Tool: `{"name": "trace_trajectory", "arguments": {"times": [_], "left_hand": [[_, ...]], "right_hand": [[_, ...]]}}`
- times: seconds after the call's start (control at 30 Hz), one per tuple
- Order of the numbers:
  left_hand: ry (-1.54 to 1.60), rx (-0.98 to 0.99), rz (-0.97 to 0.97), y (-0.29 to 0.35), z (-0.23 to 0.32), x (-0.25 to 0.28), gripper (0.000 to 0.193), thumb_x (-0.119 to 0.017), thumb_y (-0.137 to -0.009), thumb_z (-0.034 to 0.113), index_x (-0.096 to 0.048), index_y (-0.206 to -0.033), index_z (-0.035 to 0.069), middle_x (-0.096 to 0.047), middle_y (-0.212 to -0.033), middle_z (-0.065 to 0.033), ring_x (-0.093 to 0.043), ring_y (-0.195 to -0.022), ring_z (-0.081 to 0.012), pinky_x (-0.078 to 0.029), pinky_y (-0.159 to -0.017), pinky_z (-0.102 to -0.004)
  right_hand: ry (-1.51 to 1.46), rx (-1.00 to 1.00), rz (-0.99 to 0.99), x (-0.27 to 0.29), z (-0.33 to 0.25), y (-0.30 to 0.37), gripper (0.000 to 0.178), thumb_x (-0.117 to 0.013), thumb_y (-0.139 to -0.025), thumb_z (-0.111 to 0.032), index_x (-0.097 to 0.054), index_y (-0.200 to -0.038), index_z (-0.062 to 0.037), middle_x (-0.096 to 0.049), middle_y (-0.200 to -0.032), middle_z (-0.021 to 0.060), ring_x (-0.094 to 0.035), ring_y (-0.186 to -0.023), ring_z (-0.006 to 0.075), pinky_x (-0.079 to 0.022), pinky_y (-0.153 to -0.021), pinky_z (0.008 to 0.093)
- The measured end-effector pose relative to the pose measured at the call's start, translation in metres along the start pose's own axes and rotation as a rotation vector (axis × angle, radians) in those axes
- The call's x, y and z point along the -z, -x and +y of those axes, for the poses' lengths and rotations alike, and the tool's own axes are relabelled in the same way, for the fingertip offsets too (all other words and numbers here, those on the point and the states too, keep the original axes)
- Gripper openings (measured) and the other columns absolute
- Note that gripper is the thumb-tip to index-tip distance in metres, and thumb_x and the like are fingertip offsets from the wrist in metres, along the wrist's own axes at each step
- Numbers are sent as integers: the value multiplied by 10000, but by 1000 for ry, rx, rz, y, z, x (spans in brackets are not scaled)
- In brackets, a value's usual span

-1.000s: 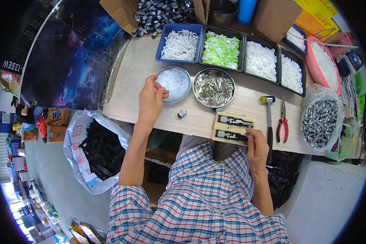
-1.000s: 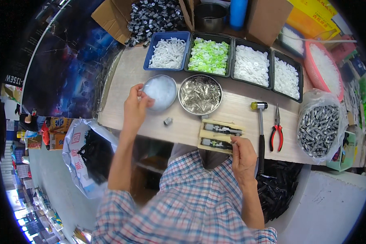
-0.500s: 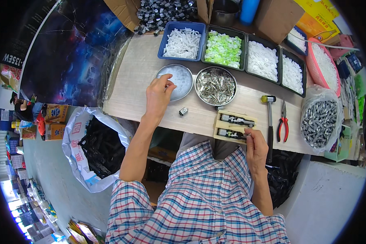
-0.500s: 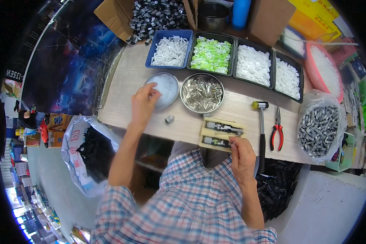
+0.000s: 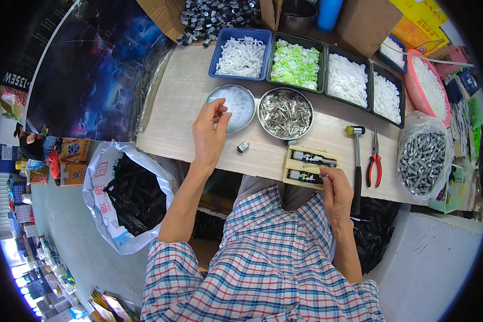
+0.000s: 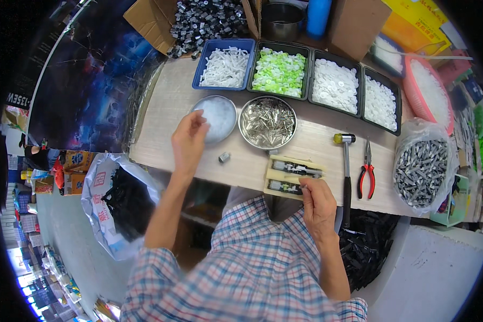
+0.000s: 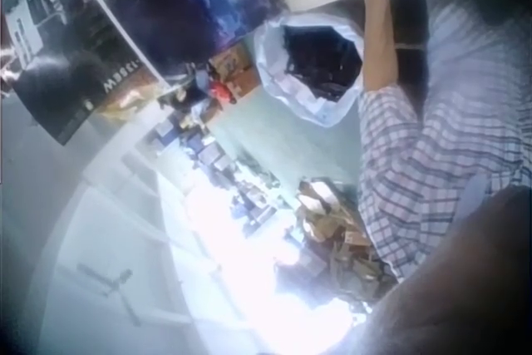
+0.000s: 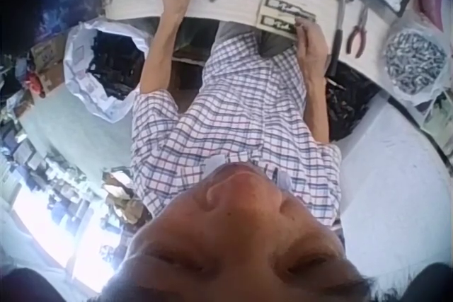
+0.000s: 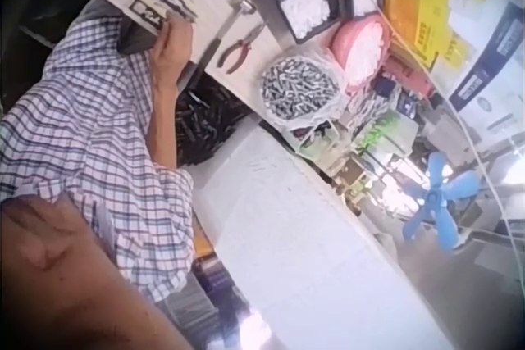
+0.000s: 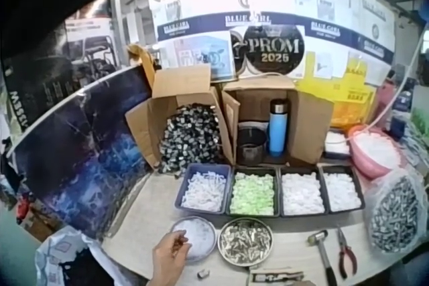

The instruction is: Assembling small plastic and metal components at a workbench using a wooden jig and tools.

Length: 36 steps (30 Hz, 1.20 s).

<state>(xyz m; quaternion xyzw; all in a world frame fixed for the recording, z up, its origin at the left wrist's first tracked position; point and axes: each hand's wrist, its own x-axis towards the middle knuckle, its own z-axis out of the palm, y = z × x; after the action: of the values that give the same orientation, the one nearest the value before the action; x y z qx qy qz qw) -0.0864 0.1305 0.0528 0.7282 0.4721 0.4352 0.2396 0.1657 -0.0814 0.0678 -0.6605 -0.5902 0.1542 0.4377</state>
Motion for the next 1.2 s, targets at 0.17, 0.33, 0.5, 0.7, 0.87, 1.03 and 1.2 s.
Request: {"name": "trace_trajectory", "arguments": {"times": [0.17,0.33,0.5,0.7,0.87,1.03,1.2], "left_hand": [[653,389,-142,20,30,-14,282,-673,-943,-30,-626,-1221,-27,-646,-992,-19,-603,-890,-63,-501,-801,-209],[771,478,-273,47,68,-27,319,-690,-926,-38,-613,-1236,-23,-647,-1029,-34,-612,-935,-80,-512,-865,-217],[851,489,-314,66,81,-39,313,-690,-928,-35,-611,-1231,-25,-644,-1049,-39,-619,-952,-81,-515,-893,-218],[900,542,-322,73,83,-48,305,-691,-936,-18,-605,-1229,-22,-636,-1044,-39,-615,-937,-80,-517,-877,-215],[1020,673,-311,77,87,-52,287,-704,-940,17,-606,-1206,-21,-628,-1025,-41,-602,-890,-69,-531,-822,-213],[1055,714,-322,82,89,-54,287,-707,-939,25,-603,-1203,-20,-628,-1027,-43,-607,-882,-68,-538,-807,-214],[1090,747,-329,81,96,-53,270,-705,-940,23,-601,-1186,-18,-640,-1023,-47,-617,-878,-69,-545,-794,-221]], "right_hand": [[10,-94,-45,-2,-15,-3,176,-607,-976,13,-651,-1146,3,-654,-981,116,-648,-869,185,-514,-765,272],[-266,-322,-72,-18,-20,-5,200,-687,-944,-20,-660,-1141,1,-677,-949,49,-642,-845,93,-520,-767,235],[-402,-385,-37,-20,-25,-10,163,-640,-973,-1,-640,-1136,10,-662,-962,32,-643,-861,89,-519,-758,221],[-584,-330,54,-18,-18,-3,169,-584,-1013,-13,-553,-1178,1,-665,-1104,85,-654,-1009,136,-516,-924,272],[-793,-304,169,-19,-22,-4,167,-566,-991,39,-533,-1152,12,-686,-1161,131,-642,-1097,169,-486,-1007,304],[-807,-279,170,-20,-22,-2,150,-591,-1013,-18,-496,-1128,-36,-686,-1210,193,-640,-1195,232,-492,-1055,351],[-833,-268,154,-22,-18,0,160,-578,-1002,17,-510,-1141,-21,-679,-1231,187,-641,-1176,212,-492,-1038,330]]}}
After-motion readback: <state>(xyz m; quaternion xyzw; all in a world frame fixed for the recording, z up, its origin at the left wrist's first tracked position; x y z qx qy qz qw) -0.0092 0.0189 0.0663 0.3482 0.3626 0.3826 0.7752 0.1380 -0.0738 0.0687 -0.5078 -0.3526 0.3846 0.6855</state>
